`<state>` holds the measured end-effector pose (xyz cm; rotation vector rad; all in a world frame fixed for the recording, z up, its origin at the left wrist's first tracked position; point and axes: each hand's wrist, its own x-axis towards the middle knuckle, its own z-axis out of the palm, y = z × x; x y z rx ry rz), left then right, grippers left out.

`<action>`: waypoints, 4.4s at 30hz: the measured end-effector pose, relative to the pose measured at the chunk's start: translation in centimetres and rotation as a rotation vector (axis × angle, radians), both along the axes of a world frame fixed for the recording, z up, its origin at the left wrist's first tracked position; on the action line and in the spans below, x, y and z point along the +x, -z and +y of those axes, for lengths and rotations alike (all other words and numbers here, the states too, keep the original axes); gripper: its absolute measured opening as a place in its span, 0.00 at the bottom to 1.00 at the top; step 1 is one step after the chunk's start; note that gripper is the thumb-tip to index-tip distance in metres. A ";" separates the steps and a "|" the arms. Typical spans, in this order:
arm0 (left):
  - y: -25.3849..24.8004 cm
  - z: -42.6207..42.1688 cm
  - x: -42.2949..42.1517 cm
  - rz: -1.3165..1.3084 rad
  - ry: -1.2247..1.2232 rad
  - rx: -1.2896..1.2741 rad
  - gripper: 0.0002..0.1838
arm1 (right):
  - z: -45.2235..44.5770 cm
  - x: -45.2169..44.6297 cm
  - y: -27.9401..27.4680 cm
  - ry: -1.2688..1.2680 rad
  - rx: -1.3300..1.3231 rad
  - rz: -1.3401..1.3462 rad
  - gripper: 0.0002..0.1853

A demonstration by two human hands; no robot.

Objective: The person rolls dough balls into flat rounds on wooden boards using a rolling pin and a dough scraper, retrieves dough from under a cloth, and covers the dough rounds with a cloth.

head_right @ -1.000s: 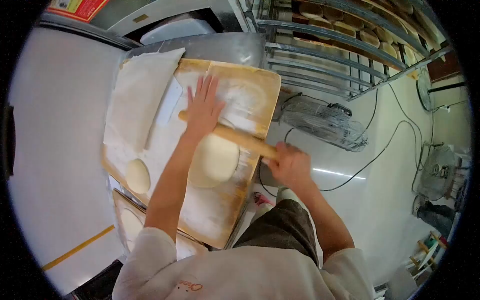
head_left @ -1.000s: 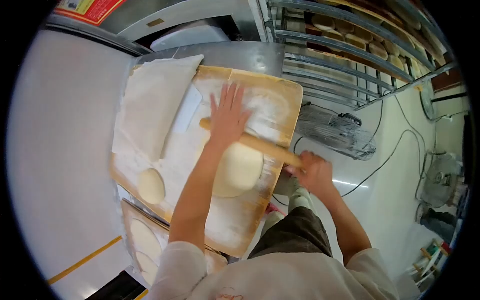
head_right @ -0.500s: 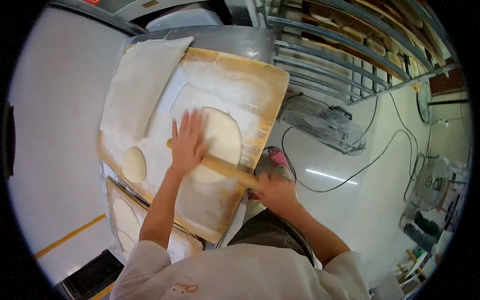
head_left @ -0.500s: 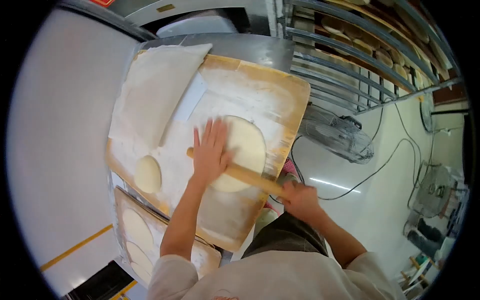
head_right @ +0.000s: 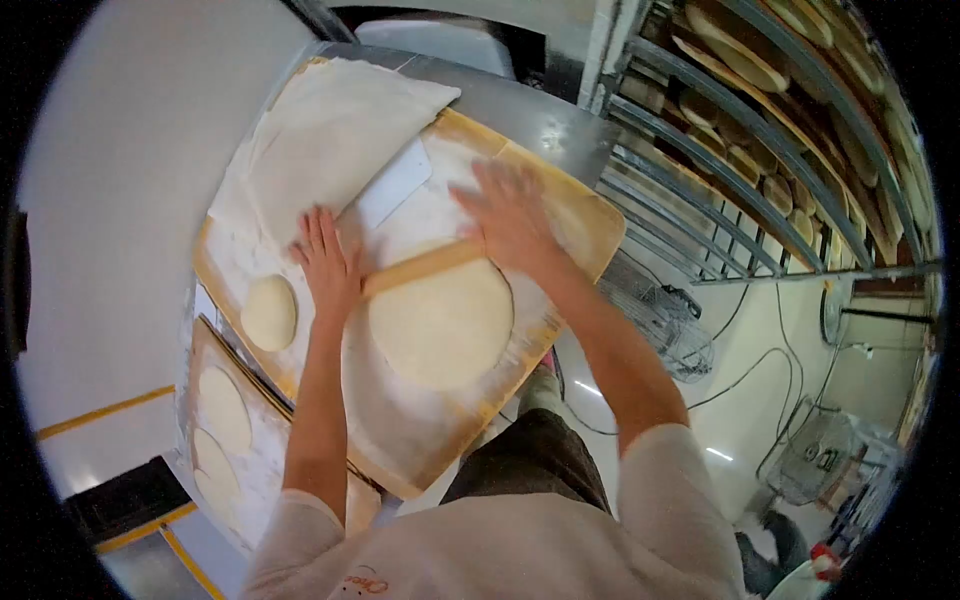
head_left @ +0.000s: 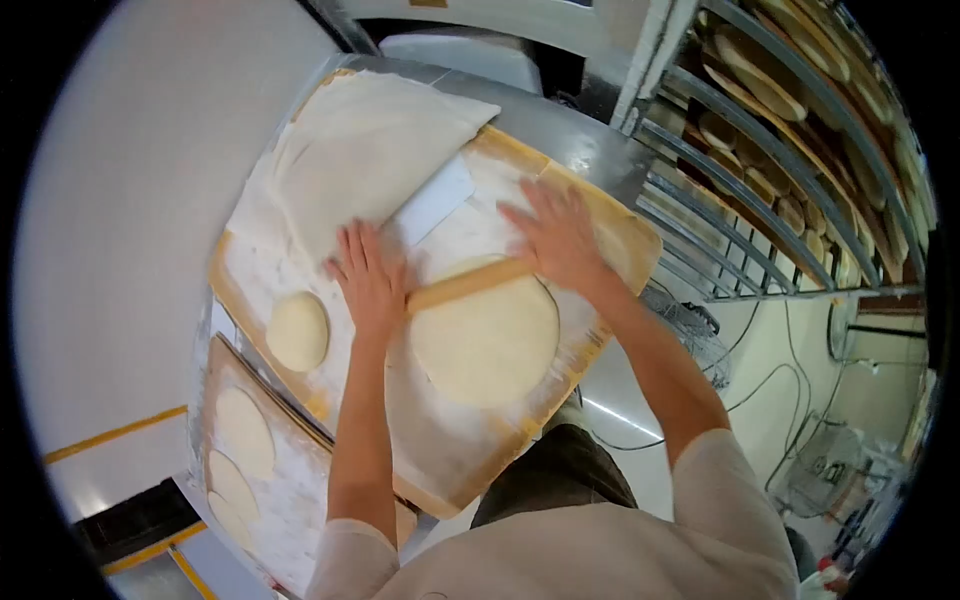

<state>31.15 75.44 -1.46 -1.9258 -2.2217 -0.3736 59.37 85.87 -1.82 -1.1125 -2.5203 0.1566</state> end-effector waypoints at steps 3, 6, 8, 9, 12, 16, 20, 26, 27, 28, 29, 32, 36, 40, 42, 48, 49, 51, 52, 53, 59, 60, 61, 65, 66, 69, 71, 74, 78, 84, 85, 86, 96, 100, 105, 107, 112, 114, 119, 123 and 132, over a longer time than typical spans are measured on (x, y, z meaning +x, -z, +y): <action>-0.8 1.0 0.2 0.027 -0.045 0.031 0.35 | 1.4 -1.2 1.3 0.015 0.017 0.011 0.30; -0.7 -8.1 3.6 -0.056 0.073 -0.325 0.38 | -3.0 2.1 0.4 -0.100 -0.108 -0.077 0.30; -1.0 -12.6 5.0 -0.127 0.134 -0.309 0.37 | -6.1 3.7 -1.4 -0.132 -0.125 -0.117 0.29; -2.2 -13.9 5.0 -0.174 0.187 -0.366 0.36 | -7.5 4.3 -2.1 -0.145 -0.156 -0.140 0.29; -3.9 -8.5 1.7 -0.403 0.035 -0.013 0.31 | -3.5 1.0 -3.3 -0.116 -0.061 -0.027 0.30; -1.4 -6.5 2.1 -0.022 -0.032 -0.190 0.37 | -3.4 1.2 0.1 -0.098 -0.108 -0.080 0.30; -1.7 -16.1 7.2 -0.157 0.097 -0.431 0.44 | -11.9 5.9 -1.5 -0.107 -0.150 -0.114 0.29; -2.3 -11.0 4.5 -0.085 0.018 -0.245 0.42 | -7.8 3.4 -1.6 -0.061 -0.044 -0.147 0.32; -1.6 -10.9 4.3 -0.025 0.014 -0.252 0.41 | -8.0 3.8 -0.6 -0.048 -0.035 -0.165 0.33; -0.8 -13.1 4.8 -0.173 0.009 -0.370 0.41 | -7.7 4.2 -0.3 -0.029 -0.017 -0.178 0.33; -1.2 -15.3 5.9 -0.127 0.055 -0.338 0.42 | -9.1 5.4 -0.8 -0.058 -0.099 -0.081 0.33; -0.6 -22.6 8.7 -0.203 0.195 -0.267 0.34 | -16.5 9.5 -1.5 -0.028 -0.113 -0.002 0.24; -2.6 -19.7 6.2 -0.267 0.306 -0.129 0.34 | -22.4 12.2 -0.1 0.058 -0.243 0.039 0.08; -4.1 -8.7 8.9 -0.221 0.488 -0.174 0.37 | -26.4 10.2 0.0 0.410 -0.796 0.323 0.13; -1.4 -2.8 12.5 -0.194 0.645 -0.185 0.36 | -26.5 9.6 1.2 0.517 -0.957 0.411 0.18; -1.2 3.1 17.9 -0.090 0.796 -0.161 0.33 | -24.7 10.5 -0.4 0.603 -1.071 0.395 0.24; -1.4 1.6 16.4 -0.078 0.790 -0.185 0.33 | -25.7 10.2 0.1 0.590 -1.060 0.419 0.24; -0.7 -4.0 11.4 -0.130 0.699 -0.317 0.35 | -28.0 9.0 0.4 0.458 -1.132 0.313 0.26; -0.4 -7.4 8.9 -0.193 0.593 -0.330 0.33 | -29.3 8.0 0.5 0.406 -1.180 0.328 0.26; -0.9 -10.2 7.0 -0.131 0.555 -0.277 0.31 | -29.7 7.5 0.6 0.354 -1.221 0.344 0.26; -3.4 -2.8 10.0 -0.198 0.701 0.002 0.21 | -28.6 7.4 -0.4 0.387 -1.227 0.427 0.25; -3.8 -0.8 11.7 -0.207 0.728 -0.059 0.26 | -28.7 7.4 -0.1 0.380 -1.212 0.433 0.25; -3.4 -1.6 11.5 -0.158 0.695 -0.103 0.28 | -29.1 7.1 0.2 0.367 -1.187 0.421 0.25; -1.9 -9.1 6.6 -0.059 0.537 -0.359 0.34 | -29.9 4.6 -0.2 0.235 -1.110 0.230 0.18; -2.7 -11.8 4.9 -0.054 0.527 -0.388 0.36 | -29.9 4.0 -0.7 0.192 -1.092 0.156 0.15; -3.6 -16.8 1.9 0.020 0.437 -0.493 0.38 | -27.6 5.3 -0.9 -0.027 -0.734 0.129 0.10; -5.0 -17.0 1.8 0.074 0.431 -0.489 0.39 | -24.2 7.7 0.5 -0.058 -0.468 0.112 0.10; -1.8 -9.7 4.1 -0.002 0.355 -0.277 0.39 | -17.2 8.7 -2.6 0.026 -0.228 -0.004 0.28; -0.6 2.3 5.7 -0.077 0.165 0.037 0.36 | -9.1 7.4 -1.8 0.120 -0.067 -0.088 0.36; -0.8 -12.4 6.8 -0.048 0.228 -0.358 0.36 | -15.8 9.2 -1.0 -0.003 -0.082 0.013 0.29; -2.1 -13.9 7.3 -0.041 0.276 -0.290 0.35 | -16.3 9.8 -0.6 -0.015 -0.119 0.010 0.26; -3.5 -15.2 7.7 -0.041 0.314 -0.224 0.35 | -16.9 10.7 -0.3 -0.035 -0.161 0.002 0.23; 0.6 -21.6 5.2 -0.096 -0.151 -0.093 0.23 | -3.2 -3.2 -1.6 -0.509 -0.061 -0.037 0.30; -0.4 -19.1 1.6 -0.014 -0.485 -0.037 0.29 | 0.1 -13.7 -0.1 -0.452 -0.054 0.052 0.32; -0.1 -22.4 8.4 -0.380 -0.188 -0.426 0.40 | -2.8 -4.8 -0.8 -0.485 -0.110 -0.011 0.34; -3.5 -23.1 12.6 -0.400 -0.055 -0.510 0.44 | -3.9 -0.4 -0.3 -0.464 -0.147 -0.031 0.34; -3.9 -20.9 8.6 -0.363 -0.253 -0.273 0.41 | -3.1 -4.7 -3.8 -0.501 -0.121 -0.032 0.34; -2.5 -21.0 7.8 -0.333 -0.321 -0.301 0.40 | -3.0 -5.9 -3.1 -0.519 -0.099 0.028 0.34; -2.0 -23.8 14.7 -0.357 -0.115 -0.486 0.41 | -6.6 3.6 -1.2 -0.399 -0.210 -0.083 0.35; -0.8 -25.5 17.2 -0.258 -0.031 -0.085 0.24 | -9.3 10.8 -1.5 -0.336 -0.127 -0.014 0.23; -2.2 -4.1 11.6 -0.166 0.511 -0.217 0.34 | -22.6 11.8 0.6 0.267 -1.101 0.305 0.18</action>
